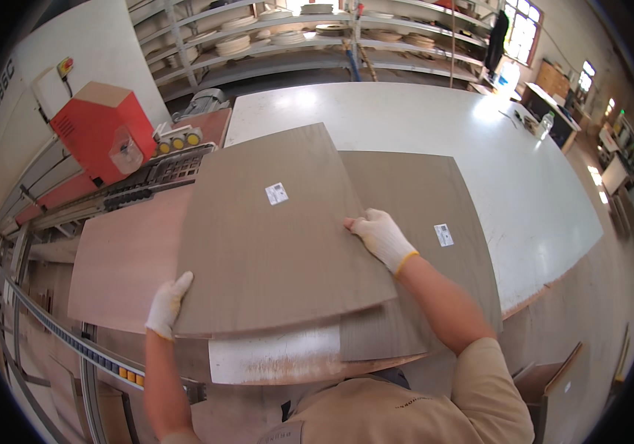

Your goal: The person repeatedly picks up flat wood panels from a conveyor and stacks them on a nearby table. The person handles the panels one at a time, placing them in a growing pile.

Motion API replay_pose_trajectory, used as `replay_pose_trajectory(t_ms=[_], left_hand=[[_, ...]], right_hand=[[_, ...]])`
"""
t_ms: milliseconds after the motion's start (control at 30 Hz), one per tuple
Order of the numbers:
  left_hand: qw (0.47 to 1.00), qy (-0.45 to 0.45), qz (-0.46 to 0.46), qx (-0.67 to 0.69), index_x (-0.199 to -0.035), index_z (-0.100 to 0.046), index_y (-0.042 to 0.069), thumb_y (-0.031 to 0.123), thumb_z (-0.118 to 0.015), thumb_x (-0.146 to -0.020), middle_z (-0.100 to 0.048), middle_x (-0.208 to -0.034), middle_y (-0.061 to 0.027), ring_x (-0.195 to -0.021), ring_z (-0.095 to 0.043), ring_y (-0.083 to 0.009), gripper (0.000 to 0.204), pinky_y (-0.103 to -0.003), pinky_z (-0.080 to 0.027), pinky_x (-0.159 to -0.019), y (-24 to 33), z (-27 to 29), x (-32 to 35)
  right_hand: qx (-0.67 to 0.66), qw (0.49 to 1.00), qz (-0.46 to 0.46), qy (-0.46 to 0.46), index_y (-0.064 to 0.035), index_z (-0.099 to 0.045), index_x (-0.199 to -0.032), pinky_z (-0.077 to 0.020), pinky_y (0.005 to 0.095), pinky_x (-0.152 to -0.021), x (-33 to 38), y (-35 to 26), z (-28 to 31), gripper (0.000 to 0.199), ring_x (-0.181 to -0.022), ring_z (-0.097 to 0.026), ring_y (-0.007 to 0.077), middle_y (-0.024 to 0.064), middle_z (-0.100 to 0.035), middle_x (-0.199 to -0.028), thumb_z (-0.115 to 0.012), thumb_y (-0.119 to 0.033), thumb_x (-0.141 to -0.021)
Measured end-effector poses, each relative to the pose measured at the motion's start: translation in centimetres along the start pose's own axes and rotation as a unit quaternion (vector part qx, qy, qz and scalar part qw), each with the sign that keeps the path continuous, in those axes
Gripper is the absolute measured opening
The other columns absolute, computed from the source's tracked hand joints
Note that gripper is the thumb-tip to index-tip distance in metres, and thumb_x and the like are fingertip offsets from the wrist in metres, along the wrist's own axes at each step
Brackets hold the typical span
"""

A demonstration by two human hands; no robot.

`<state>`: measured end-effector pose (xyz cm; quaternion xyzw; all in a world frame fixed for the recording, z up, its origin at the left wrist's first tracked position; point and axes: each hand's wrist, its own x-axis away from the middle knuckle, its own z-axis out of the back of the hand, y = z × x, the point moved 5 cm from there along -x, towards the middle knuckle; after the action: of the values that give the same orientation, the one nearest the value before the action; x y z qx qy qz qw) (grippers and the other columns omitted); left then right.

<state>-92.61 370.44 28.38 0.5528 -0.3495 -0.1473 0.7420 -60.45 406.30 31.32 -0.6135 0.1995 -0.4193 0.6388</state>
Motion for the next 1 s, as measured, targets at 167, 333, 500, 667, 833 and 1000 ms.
replay_pose_trajectory(t_ms=[167, 333, 500, 667, 833, 1000], left_hand=[[0.998, -0.039, 0.022, 0.045, -0.11, -0.074, -0.008, 0.038, -0.075, -0.1, -0.076, -0.096, -0.0093, -0.083, -0.07, -0.0141, 0.047, -0.03, -0.056, -0.073, 3.5, -8.9, 6.4], [0.996, -0.079, 0.012, -0.031, -0.111, -0.074, -0.009, 0.037, -0.073, -0.101, -0.074, -0.095, -0.0075, -0.082, -0.068, -0.0128, 0.047, -0.029, -0.054, -0.072, 4.0, -15.9, 8.6], [0.99, -0.129, 0.029, -0.054, -0.111, -0.074, -0.01, 0.036, -0.072, -0.101, -0.074, -0.095, -0.0073, -0.084, -0.067, -0.013, 0.047, -0.031, -0.054, -0.073, 4.4, -22.6, 10.8], [0.986, -0.135, -0.003, -0.094, -0.113, -0.074, -0.008, 0.041, -0.069, -0.101, -0.075, -0.093, -0.0098, -0.085, -0.068, -0.0169, 0.051, -0.034, -0.055, -0.077, 3.4, -26.2, 11.6], [0.918, -0.05, -0.047, -0.391, -0.12, -0.073, -0.004, 0.048, -0.062, -0.102, -0.078, -0.107, -0.0174, -0.097, -0.074, -0.0367, 0.056, -0.045, -0.055, -0.091, 4.7, -28.4, 11.7], [0.936, 0.002, -0.173, -0.307, -0.142, -0.06, 0.001, 0.041, -0.055, -0.106, -0.063, -0.144, -0.0236, -0.128, -0.062, -0.0429, 0.054, -0.046, -0.05, -0.107, 0.3, -28.0, 10.8]], right_hand=[[-0.017, 0.998, 0.014, 0.057, 0.0052, -0.066, -0.101, -0.0511, 0.0312, -0.068, 5.2, 3.8, 9.6, 0.032, -0.077, -0.059, 0.0118, 0.0043, -0.064, -0.084, -0.079, -0.023, -0.094], [-0.04, 0.986, -0.023, 0.159, 0.0072, -0.066, -0.11, -0.0529, 0.0285, -0.067, 12.4, 5.6, 17.2, 0.029, -0.077, -0.062, 0.0107, 0.0044, -0.067, -0.089, -0.077, -0.016, -0.096], [-0.094, 0.981, -0.049, 0.16, 0.0104, -0.065, -0.119, -0.0567, 0.0294, -0.069, 16.2, 7.5, 23.3, 0.034, -0.08, -0.067, 0.0128, 0.0085, -0.071, -0.093, -0.075, -0.014, -0.096], [-0.073, 0.985, -0.06, 0.146, 0.0103, -0.064, -0.126, -0.0578, 0.0309, -0.073, 16.3, 9.6, 27.0, 0.04, -0.084, -0.07, 0.0149, 0.0111, -0.074, -0.099, -0.073, -0.017, -0.097], [0.319, 0.929, -0.058, 0.177, 0.0095, -0.062, -0.137, -0.0551, 0.0405, -0.099, 15.6, 8.9, 30.7, 0.055, -0.117, -0.071, 0.034, 0.0242, -0.073, -0.128, -0.07, -0.029, -0.099], [0.369, 0.915, -0.071, 0.15, 0.0052, -0.047, -0.155, -0.0453, 0.0411, -0.114, 16.1, 9.2, 31.7, 0.067, -0.139, -0.057, 0.0374, 0.0257, -0.061, -0.148, -0.067, -0.032, -0.102]])
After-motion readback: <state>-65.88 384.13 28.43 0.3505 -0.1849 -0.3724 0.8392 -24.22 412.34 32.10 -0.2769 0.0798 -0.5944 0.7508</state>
